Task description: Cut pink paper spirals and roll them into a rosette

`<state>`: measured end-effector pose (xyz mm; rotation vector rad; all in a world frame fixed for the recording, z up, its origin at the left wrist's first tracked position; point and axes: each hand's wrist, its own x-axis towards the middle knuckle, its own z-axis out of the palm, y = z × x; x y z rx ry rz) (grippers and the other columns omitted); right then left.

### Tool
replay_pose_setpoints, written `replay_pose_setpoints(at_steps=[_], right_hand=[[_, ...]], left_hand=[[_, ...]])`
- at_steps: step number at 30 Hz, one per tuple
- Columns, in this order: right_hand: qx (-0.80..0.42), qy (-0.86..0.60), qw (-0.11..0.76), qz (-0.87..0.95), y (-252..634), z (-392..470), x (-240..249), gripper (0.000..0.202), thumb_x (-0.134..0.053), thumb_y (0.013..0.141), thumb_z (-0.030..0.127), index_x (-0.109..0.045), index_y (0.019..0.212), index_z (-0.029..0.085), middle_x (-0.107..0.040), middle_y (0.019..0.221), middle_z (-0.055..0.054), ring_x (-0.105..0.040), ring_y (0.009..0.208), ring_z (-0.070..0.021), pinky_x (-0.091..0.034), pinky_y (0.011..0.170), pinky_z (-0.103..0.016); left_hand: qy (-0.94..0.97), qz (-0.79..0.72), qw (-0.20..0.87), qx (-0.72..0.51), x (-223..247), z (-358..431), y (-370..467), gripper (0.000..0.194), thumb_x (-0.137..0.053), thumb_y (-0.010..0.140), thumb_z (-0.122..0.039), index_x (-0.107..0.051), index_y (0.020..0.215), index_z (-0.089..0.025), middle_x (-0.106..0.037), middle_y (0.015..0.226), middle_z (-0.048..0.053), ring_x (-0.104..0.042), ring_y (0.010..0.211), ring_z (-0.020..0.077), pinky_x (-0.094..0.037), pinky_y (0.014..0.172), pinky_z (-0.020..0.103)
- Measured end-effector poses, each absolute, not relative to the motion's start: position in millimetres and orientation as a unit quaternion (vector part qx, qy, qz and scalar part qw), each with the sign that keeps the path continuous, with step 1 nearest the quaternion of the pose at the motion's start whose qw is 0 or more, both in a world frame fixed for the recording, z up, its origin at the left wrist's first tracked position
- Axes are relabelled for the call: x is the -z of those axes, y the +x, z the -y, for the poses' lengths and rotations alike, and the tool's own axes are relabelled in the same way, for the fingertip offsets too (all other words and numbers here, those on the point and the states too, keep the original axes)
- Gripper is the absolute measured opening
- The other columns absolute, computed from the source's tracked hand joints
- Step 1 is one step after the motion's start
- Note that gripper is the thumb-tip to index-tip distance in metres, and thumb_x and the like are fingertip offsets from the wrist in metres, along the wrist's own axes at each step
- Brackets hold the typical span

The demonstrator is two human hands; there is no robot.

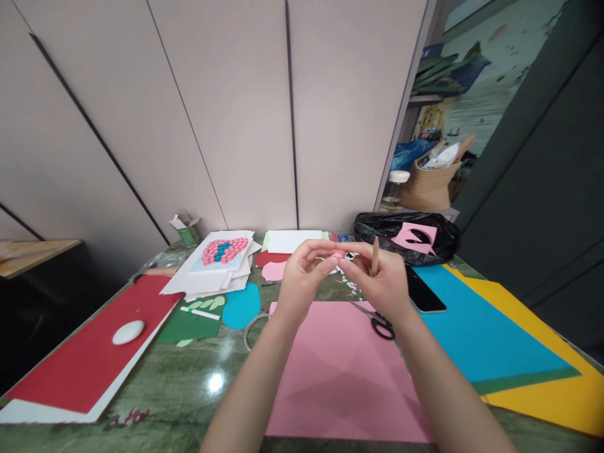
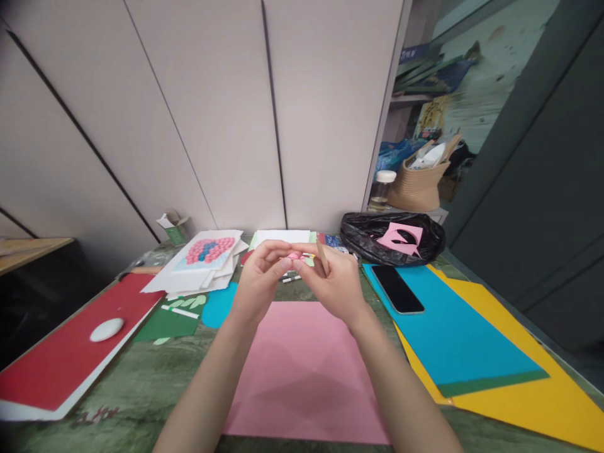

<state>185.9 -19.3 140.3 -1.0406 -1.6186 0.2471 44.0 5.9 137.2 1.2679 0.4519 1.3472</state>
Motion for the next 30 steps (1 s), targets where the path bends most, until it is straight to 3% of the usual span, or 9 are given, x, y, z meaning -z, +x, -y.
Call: replay_pose_setpoints(at_steps=[6, 13, 21, 30], right_hand=[[-0.098, -0.431, 0.588, 0.677, 181.8, 21.1, -140.5, 0.021, -0.062, 0.083, 0.031, -0.070, 0.098, 0.020, -0.048, 0.055, 0.004, -0.031, 0.046, -0.0087, -0.028, 0.048, -0.027], [-0.179, -0.437, 0.573, 0.670, 181.4, 20.0, -139.7, 0.021, -0.060, 0.084, 0.033, -0.068, 0.098, 0.019, -0.034, 0.049, 0.008, -0.025, 0.044, -0.0077, -0.021, 0.045, -0.025], [-0.286, -0.430, 0.578, 0.631, 184.2, 7.2, -141.2, 0.025, -0.059, 0.084, 0.038, -0.066, 0.097, 0.018, -0.057, 0.070, 0.001, -0.042, 0.048, -0.0068, -0.032, 0.045, -0.022], [-0.335, -0.427, 0.573, 0.615, 187.1, 9.1, -146.8, 0.025, -0.065, 0.079, 0.035, -0.065, 0.096, 0.016, -0.065, 0.087, -0.003, -0.041, 0.048, -0.0044, -0.032, 0.043, -0.020]], left_hand=[[0.549, -0.176, 0.554, -0.601, -135.9, -1.9, 47.7, 0.016, -0.069, 0.077, -0.026, -0.059, 0.088, -0.020, -0.066, 0.087, 0.002, -0.063, 0.086, 0.0146, -0.047, 0.078, 0.026], [0.560, -0.191, 0.520, -0.616, -136.1, -1.8, 47.7, 0.014, -0.069, 0.077, -0.026, -0.060, 0.085, -0.019, -0.066, 0.086, 0.003, -0.064, 0.087, 0.0151, -0.047, 0.081, 0.027], [0.443, -0.182, 0.678, -0.557, -133.6, -9.4, 49.5, 0.020, -0.076, 0.069, -0.019, -0.065, 0.086, -0.017, -0.070, 0.082, 0.001, -0.065, 0.079, 0.0103, -0.049, 0.081, 0.026], [0.493, -0.197, 0.640, -0.556, -131.5, -12.1, 47.0, 0.018, -0.073, 0.074, -0.021, -0.070, 0.091, -0.019, -0.073, 0.093, 0.004, -0.066, 0.089, 0.0124, -0.048, 0.083, 0.023]])
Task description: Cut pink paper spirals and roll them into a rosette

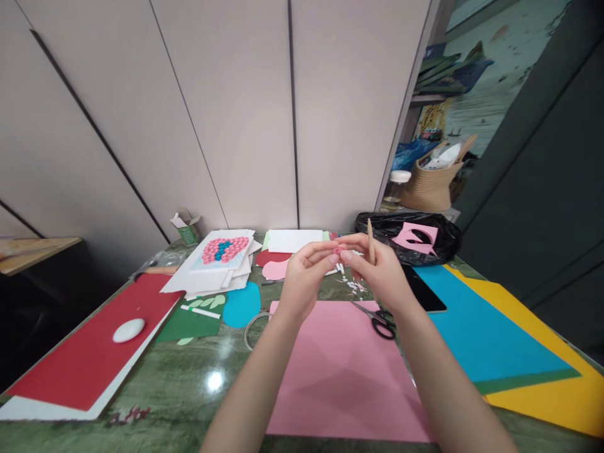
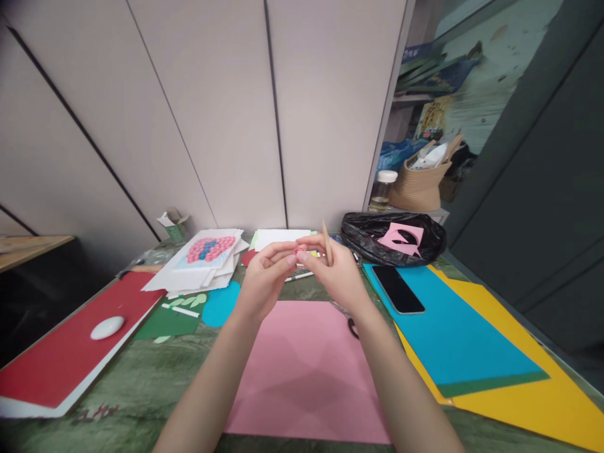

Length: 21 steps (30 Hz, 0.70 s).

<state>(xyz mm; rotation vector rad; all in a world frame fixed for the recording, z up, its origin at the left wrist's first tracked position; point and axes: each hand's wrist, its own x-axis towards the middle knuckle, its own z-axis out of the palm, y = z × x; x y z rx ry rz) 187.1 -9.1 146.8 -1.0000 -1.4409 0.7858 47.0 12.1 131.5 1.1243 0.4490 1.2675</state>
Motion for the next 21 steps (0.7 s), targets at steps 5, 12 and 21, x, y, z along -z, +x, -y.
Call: replay_pose_setpoints(at_steps=[5, 12, 21], right_hand=[[-0.320, -0.436, 0.552, 0.635, 189.2, 8.5, -145.1, 0.027, -0.068, 0.078, 0.034, -0.068, 0.099, 0.018, -0.060, 0.071, 0.001, -0.035, 0.047, -0.0043, -0.027, 0.044, -0.020], [-0.260, -0.432, 0.581, 0.639, 188.2, 10.8, -138.8, 0.023, -0.065, 0.080, 0.033, -0.070, 0.098, 0.019, -0.056, 0.064, 0.001, -0.033, 0.049, -0.0065, -0.029, 0.049, -0.024], [-0.204, -0.436, 0.582, 0.656, 185.4, 10.4, -133.0, 0.024, -0.063, 0.082, 0.035, -0.069, 0.100, 0.020, -0.042, 0.053, 0.006, -0.025, 0.047, -0.0072, -0.022, 0.047, -0.025]], left_hand=[[0.539, -0.213, 0.592, -0.561, -135.7, -8.2, 43.1, 0.022, -0.071, 0.075, -0.023, -0.069, 0.097, -0.020, -0.073, 0.097, 0.006, -0.066, 0.097, 0.0177, -0.050, 0.086, 0.028], [0.579, -0.265, 0.522, -0.568, -145.5, 3.9, 41.6, 0.027, -0.075, 0.070, -0.025, -0.067, 0.095, -0.018, -0.072, 0.098, 0.008, -0.066, 0.091, 0.0184, -0.050, 0.076, 0.028], [0.547, -0.285, 0.516, -0.594, -139.8, 2.8, 44.4, 0.028, -0.079, 0.066, -0.027, -0.065, 0.089, -0.021, -0.073, 0.085, 0.002, -0.065, 0.080, 0.0139, -0.047, 0.072, 0.025]])
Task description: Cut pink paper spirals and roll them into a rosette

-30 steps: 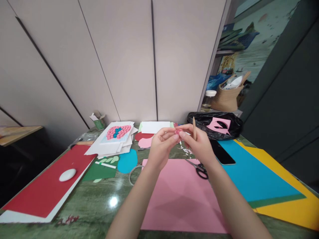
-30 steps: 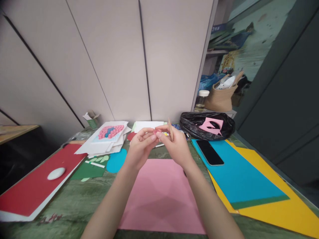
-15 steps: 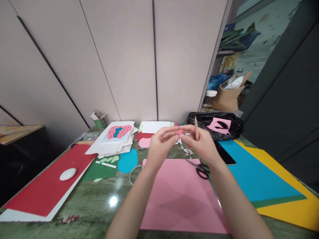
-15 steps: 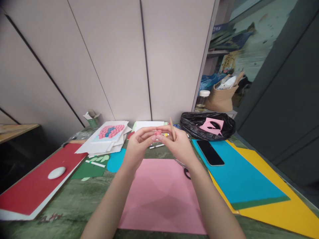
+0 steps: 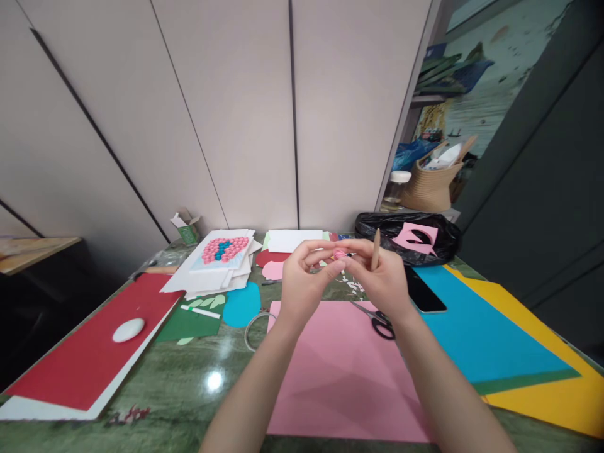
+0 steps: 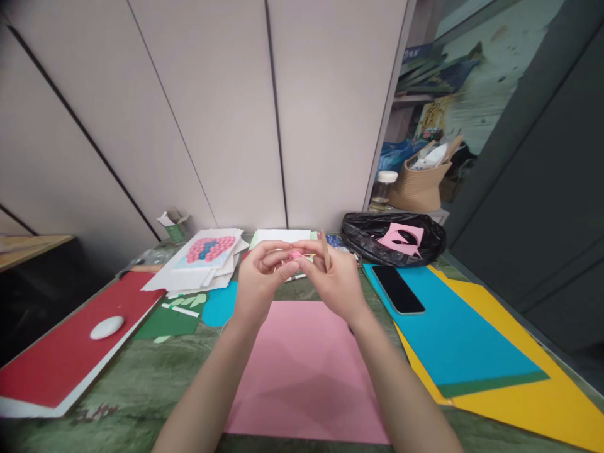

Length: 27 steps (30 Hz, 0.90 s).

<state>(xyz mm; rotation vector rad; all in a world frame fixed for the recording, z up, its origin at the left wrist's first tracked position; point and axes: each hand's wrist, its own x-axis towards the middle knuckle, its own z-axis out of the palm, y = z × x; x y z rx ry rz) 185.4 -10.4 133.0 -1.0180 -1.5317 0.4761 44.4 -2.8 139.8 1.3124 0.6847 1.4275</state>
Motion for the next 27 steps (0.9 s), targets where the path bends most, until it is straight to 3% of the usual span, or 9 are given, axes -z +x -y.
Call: replay_pose_setpoints(at_steps=[9, 16, 23, 27], right_hand=[[-0.194, -0.436, 0.590, 0.651, 182.7, 10.8, -132.7, 0.021, -0.064, 0.081, 0.032, -0.069, 0.098, 0.019, -0.035, 0.050, 0.008, -0.023, 0.046, -0.0069, -0.021, 0.046, -0.024], [-0.272, -0.397, 0.608, 0.632, 183.5, 9.9, -137.3, 0.020, -0.064, 0.082, 0.034, -0.065, 0.096, 0.020, -0.059, 0.072, 0.001, -0.033, 0.046, -0.0054, -0.026, 0.044, -0.023], [-0.363, -0.382, 0.568, 0.633, 185.0, 5.4, -141.5, 0.025, -0.060, 0.084, 0.038, -0.064, 0.102, 0.021, -0.041, 0.056, 0.007, -0.035, 0.045, -0.0067, -0.030, 0.042, -0.020], [-0.372, -0.380, 0.567, 0.629, 185.5, 4.6, -140.9, 0.025, -0.062, 0.083, 0.036, -0.064, 0.102, 0.021, -0.048, 0.062, 0.005, -0.035, 0.045, -0.0055, -0.031, 0.042, -0.020]], left_hand=[[0.547, -0.275, 0.519, -0.597, -140.8, 5.1, 45.4, 0.027, -0.076, 0.069, -0.027, -0.062, 0.091, -0.019, -0.073, 0.085, 0.004, -0.067, 0.079, 0.0149, -0.048, 0.072, 0.025], [0.547, -0.248, 0.514, -0.613, -136.0, 2.6, 50.5, 0.021, -0.072, 0.074, -0.029, -0.065, 0.091, -0.019, -0.072, 0.094, 0.006, -0.067, 0.091, 0.0181, -0.050, 0.082, 0.028], [0.488, -0.210, 0.612, -0.586, -134.2, -8.8, 49.0, 0.024, -0.073, 0.073, -0.026, -0.066, 0.093, -0.017, -0.074, 0.090, 0.007, -0.068, 0.086, 0.0169, -0.050, 0.081, 0.029], [0.498, -0.209, 0.608, -0.582, -133.8, -9.2, 47.6, 0.026, -0.074, 0.072, -0.024, -0.066, 0.096, -0.017, -0.074, 0.090, 0.007, -0.068, 0.088, 0.0170, -0.050, 0.082, 0.029]])
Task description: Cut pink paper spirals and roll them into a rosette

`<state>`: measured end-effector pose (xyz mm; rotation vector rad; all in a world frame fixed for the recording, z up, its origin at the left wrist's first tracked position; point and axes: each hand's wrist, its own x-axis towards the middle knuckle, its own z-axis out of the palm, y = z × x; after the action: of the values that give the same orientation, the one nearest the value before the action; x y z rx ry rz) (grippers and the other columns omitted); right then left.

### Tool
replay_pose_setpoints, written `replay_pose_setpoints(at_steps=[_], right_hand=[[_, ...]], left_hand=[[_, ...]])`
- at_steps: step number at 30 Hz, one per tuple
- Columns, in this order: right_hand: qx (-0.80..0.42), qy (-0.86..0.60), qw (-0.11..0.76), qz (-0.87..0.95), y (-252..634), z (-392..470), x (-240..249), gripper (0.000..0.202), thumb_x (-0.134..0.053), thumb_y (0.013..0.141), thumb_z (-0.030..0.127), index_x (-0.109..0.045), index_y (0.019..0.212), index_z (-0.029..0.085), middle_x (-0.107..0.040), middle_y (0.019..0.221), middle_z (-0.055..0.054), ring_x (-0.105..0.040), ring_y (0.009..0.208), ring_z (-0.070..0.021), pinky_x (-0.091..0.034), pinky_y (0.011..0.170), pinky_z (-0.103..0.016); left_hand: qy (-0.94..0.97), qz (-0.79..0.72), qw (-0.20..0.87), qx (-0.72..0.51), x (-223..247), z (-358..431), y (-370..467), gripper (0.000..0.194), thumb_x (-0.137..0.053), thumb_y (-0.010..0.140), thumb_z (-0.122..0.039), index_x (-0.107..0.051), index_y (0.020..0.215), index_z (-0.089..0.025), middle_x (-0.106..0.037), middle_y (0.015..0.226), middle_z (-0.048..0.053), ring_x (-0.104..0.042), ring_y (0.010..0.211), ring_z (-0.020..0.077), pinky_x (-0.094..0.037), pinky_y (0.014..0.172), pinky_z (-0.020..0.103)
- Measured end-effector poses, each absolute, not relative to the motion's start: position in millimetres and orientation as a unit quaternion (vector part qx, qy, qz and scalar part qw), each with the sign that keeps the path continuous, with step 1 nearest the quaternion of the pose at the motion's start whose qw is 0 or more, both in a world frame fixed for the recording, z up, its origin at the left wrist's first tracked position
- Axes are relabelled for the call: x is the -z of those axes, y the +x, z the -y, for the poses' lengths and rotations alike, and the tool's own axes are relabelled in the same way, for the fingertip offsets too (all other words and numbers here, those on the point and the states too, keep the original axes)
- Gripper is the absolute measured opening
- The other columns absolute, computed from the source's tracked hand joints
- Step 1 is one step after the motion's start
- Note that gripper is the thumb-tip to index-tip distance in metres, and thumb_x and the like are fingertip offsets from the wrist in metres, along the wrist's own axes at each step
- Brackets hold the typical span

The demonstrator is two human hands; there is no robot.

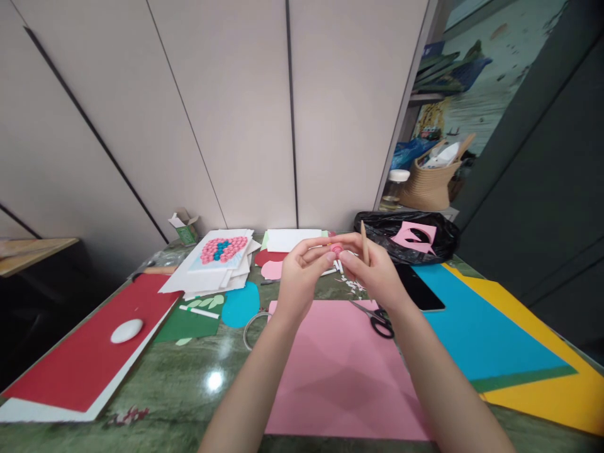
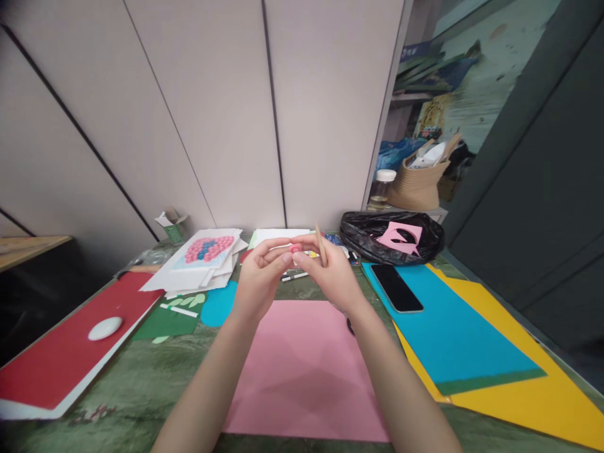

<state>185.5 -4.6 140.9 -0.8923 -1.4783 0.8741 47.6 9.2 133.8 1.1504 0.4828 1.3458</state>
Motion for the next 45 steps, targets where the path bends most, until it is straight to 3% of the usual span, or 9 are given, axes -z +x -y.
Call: replay_pose_setpoints(at_steps=[10, 16, 24, 34, 42, 45], right_hand=[[-0.302, -0.414, 0.601, 0.613, 182.1, 1.3, -135.7, 0.024, -0.066, 0.078, 0.035, -0.067, 0.096, 0.018, -0.062, 0.073, 0.000, -0.041, 0.045, -0.0052, -0.037, 0.044, -0.020], [-0.272, -0.416, 0.631, 0.596, 179.1, 2.5, -133.1, 0.022, -0.070, 0.075, 0.034, -0.068, 0.091, 0.019, -0.070, 0.081, -0.005, -0.061, 0.065, -0.0147, -0.049, 0.056, -0.026], [-0.251, -0.406, 0.641, 0.601, 178.1, 3.1, -128.6, 0.023, -0.069, 0.076, 0.035, -0.069, 0.092, 0.019, -0.072, 0.084, -0.006, -0.066, 0.072, -0.0180, -0.053, 0.065, -0.031], [-0.303, -0.416, 0.615, 0.597, 184.4, -5.2, -132.3, 0.026, -0.066, 0.077, 0.036, -0.066, 0.096, 0.019, -0.068, 0.085, -0.003, -0.050, 0.053, -0.0081, -0.041, 0.048, -0.022], [-0.382, -0.353, 0.619, 0.589, 185.6, -5.9, -130.9, 0.033, -0.055, 0.086, 0.047, -0.067, 0.100, 0.020, -0.051, 0.062, 0.004, -0.036, 0.043, -0.0062, -0.032, 0.042, -0.022], [-0.381, -0.355, 0.615, 0.592, 186.1, -4.0, -132.2, 0.030, -0.057, 0.085, 0.044, -0.066, 0.101, 0.021, -0.055, 0.067, 0.003, -0.036, 0.043, -0.0055, -0.032, 0.042, -0.021]], left_hand=[[0.500, -0.210, 0.603, -0.585, -137.1, -1.8, 47.9, 0.022, -0.073, 0.073, -0.022, -0.066, 0.093, -0.018, -0.073, 0.092, 0.006, -0.067, 0.090, 0.0172, -0.050, 0.085, 0.030], [0.493, -0.238, 0.577, -0.606, -133.0, 0.4, 53.8, 0.026, -0.077, 0.068, -0.024, -0.065, 0.091, -0.019, -0.075, 0.088, 0.005, -0.069, 0.085, 0.0174, -0.051, 0.082, 0.030], [0.494, -0.234, 0.565, -0.619, -132.7, 3.7, 55.0, 0.026, -0.075, 0.071, -0.025, -0.061, 0.092, -0.020, -0.074, 0.086, 0.004, -0.069, 0.083, 0.0160, -0.050, 0.082, 0.029], [0.458, -0.202, 0.635, -0.588, -131.9, -2.9, 57.5, 0.035, -0.077, 0.068, -0.022, -0.062, 0.100, -0.020, -0.073, 0.097, 0.006, -0.066, 0.096, 0.0177, -0.047, 0.088, 0.031], [0.438, -0.195, 0.661, -0.577, -136.0, -4.8, 55.5, 0.020, -0.076, 0.069, -0.020, -0.069, 0.088, -0.018, -0.072, 0.088, 0.003, -0.066, 0.086, 0.0118, -0.048, 0.085, 0.025], [0.444, -0.187, 0.660, -0.576, -137.2, -4.3, 55.2, 0.019, -0.074, 0.071, -0.020, -0.070, 0.090, -0.018, -0.071, 0.087, 0.003, -0.065, 0.088, 0.0116, -0.047, 0.087, 0.025]])
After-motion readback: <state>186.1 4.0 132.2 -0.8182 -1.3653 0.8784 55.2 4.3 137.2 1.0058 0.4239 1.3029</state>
